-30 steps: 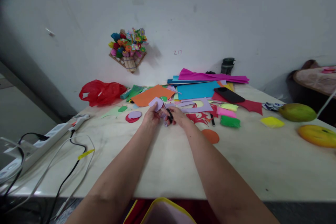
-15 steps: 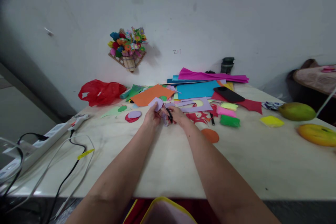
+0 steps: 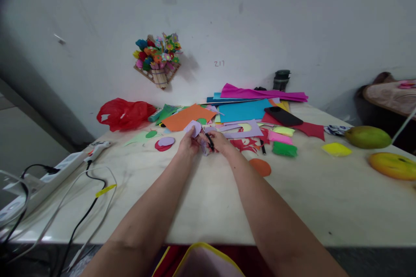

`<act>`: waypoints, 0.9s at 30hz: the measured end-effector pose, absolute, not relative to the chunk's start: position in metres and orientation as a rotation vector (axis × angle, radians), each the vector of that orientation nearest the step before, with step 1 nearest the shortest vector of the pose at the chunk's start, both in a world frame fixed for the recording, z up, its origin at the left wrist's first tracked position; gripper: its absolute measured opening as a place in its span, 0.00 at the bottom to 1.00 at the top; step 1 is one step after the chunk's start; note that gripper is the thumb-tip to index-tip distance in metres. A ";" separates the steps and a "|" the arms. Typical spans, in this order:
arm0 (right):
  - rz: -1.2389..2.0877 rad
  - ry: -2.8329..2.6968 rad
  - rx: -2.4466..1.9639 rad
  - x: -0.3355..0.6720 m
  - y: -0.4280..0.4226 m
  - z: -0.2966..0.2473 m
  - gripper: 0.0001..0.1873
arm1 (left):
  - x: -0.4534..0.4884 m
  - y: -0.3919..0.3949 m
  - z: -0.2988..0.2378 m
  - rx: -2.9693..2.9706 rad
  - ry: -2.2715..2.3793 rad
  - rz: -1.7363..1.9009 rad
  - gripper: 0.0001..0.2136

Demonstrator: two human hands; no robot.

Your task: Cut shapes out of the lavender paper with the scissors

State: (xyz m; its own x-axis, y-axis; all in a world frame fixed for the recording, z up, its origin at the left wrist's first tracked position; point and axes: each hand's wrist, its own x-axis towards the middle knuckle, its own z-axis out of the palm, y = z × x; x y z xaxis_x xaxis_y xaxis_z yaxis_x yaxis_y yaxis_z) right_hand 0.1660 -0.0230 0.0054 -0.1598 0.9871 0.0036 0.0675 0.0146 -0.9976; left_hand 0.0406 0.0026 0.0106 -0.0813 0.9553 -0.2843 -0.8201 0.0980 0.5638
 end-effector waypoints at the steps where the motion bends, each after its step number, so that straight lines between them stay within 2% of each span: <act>1: 1.285 -1.385 -1.167 0.166 -0.023 0.005 0.11 | 0.040 0.004 0.009 0.251 0.723 1.494 0.06; 20: 1.286 -1.415 -1.127 0.168 -0.019 0.001 0.09 | 0.041 0.001 0.014 0.230 0.709 1.494 0.08; 27: 1.294 -1.412 -1.131 0.168 -0.018 0.000 0.05 | 0.039 0.004 0.010 0.269 0.719 1.513 0.06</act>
State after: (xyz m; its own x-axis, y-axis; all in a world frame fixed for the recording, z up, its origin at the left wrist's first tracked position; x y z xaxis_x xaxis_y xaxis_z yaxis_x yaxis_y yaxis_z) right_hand 0.1684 -0.0176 0.0001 -0.1922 0.9809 0.0284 0.0568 0.0400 -0.9976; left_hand 0.0387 0.0036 0.0105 -0.0970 0.9603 -0.2615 -0.8092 0.0769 0.5825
